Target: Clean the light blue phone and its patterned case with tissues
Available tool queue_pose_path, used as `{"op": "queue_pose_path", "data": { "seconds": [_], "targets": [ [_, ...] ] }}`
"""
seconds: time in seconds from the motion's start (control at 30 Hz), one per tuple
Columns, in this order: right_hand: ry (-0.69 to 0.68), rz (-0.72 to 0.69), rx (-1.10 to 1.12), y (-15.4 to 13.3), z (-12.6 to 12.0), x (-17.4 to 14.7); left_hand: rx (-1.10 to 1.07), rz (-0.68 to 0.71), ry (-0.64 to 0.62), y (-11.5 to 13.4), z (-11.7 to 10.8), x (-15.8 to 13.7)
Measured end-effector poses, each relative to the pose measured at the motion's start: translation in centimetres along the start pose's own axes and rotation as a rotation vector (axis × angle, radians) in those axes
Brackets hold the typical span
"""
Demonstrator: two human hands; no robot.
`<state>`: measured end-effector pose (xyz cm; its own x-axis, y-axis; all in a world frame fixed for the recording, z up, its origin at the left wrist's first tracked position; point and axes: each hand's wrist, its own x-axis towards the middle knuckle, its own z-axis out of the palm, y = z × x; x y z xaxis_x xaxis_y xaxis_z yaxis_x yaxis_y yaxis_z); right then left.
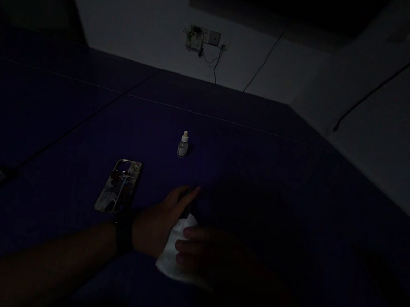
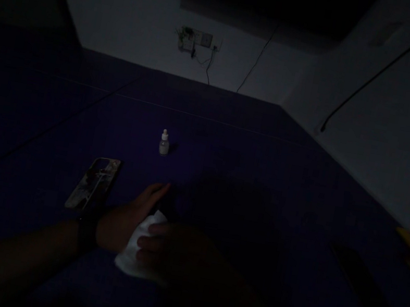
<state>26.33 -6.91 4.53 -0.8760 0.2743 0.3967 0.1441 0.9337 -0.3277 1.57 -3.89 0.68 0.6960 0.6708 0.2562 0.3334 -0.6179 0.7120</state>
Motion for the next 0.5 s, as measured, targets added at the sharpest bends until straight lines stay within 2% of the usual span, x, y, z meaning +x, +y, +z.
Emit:
{"op": "queue_pose_path", "data": {
  "seconds": [0.13, 0.33, 0.5],
  "targets": [
    [0.051, 0.105, -0.007, 0.6, -0.2, 0.1, 0.016, 0.055, -0.002, -0.4, 0.0, 0.1],
    [-0.048, 0.018, 0.140, -1.7, 0.1, -0.6, -0.054, 0.021, 0.055, -0.5, 0.2, -0.2],
    [-0.027, 0.018, 0.071, 0.0, 0.3, 0.4, -0.016, 0.049, 0.032, -0.7, 0.1, -0.4]
  ]
}}
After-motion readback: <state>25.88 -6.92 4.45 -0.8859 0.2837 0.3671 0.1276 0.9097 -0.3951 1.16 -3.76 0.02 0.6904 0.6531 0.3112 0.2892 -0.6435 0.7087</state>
